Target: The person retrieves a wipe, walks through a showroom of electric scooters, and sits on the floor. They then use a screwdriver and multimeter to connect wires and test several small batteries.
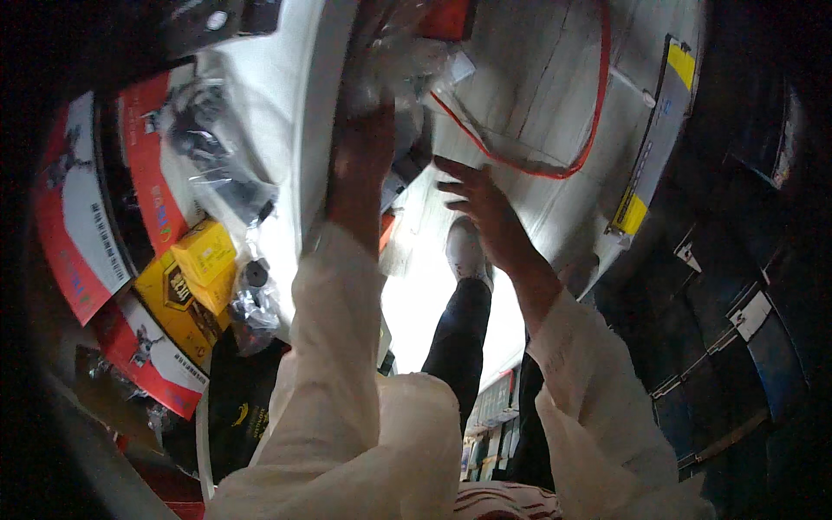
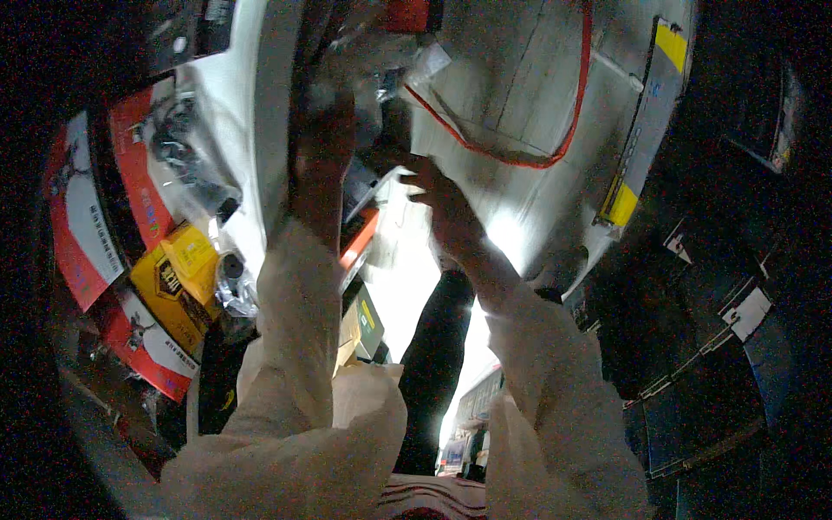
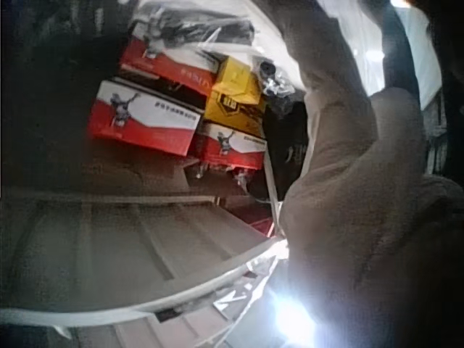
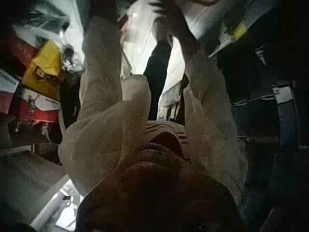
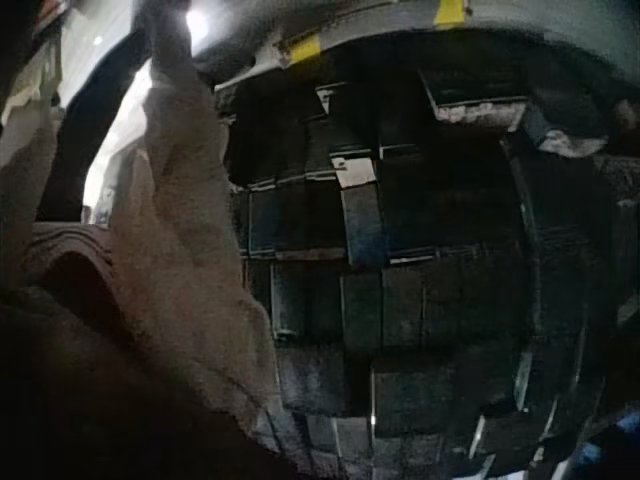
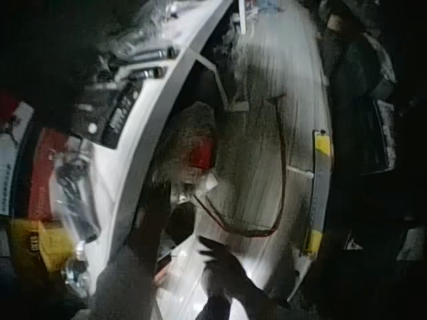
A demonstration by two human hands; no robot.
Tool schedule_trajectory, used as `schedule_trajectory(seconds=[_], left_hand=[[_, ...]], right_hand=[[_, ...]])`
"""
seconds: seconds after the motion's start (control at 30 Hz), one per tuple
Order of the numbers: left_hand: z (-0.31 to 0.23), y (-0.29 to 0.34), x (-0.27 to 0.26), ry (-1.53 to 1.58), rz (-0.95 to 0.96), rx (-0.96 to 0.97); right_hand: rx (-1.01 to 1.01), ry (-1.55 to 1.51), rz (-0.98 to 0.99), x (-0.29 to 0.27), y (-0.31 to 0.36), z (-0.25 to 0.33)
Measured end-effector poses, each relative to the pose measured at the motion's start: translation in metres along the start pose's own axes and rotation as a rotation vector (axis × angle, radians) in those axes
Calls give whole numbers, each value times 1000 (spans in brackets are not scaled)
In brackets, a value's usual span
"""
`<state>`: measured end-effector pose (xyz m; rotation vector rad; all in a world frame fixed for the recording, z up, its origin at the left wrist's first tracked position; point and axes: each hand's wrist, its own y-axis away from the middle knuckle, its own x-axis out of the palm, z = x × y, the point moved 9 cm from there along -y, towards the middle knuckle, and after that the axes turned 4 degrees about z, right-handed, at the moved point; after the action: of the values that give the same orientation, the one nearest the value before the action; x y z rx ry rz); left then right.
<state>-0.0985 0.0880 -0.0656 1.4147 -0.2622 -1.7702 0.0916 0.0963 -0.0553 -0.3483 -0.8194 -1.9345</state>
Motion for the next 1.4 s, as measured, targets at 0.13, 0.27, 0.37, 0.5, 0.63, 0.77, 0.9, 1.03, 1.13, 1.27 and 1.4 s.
schedule_trajectory(seconds=[0.13, 0.27, 0.37, 0.5, 0.63, 0.77, 0.9, 1.03, 1.13, 1.27, 1.4], left_hand=[[39, -26, -69, 1105, -667, -204], [-18, 50, -106, 1196, -807, -143], [-72, 153, -103, 1167, -636, 18], [-118, 284, -90, 1231, -168, 195], [-55, 370, -148, 1372, -28, 128], [16, 417, -201, 1611, -161, 126], [86, 483, -315, 1466, -328, 112], [123, 560, -366, 1524, -365, 62], [148, 625, -383, 1499, -505, 30], [185, 704, -368, 1571, -599, -186], [189, 762, -322, 1752, -622, -335]], right_hand=[[202, 11, -195, -48, 82, -12], [215, -114, -404, -70, 187, -6], [140, -329, -527, -62, 245, 18], [36, -402, -578, -40, 265, 84], [-132, -333, -482, 16, 249, 204], [-320, -323, -422, 66, 261, 309], [-402, -333, -364, 114, 285, 384], [-416, -342, -312, 158, 306, 445], [-448, -265, -242, 175, 324, 484], [-467, -242, -150, 247, 347, 532], [-406, -168, -36, 283, 353, 549]])
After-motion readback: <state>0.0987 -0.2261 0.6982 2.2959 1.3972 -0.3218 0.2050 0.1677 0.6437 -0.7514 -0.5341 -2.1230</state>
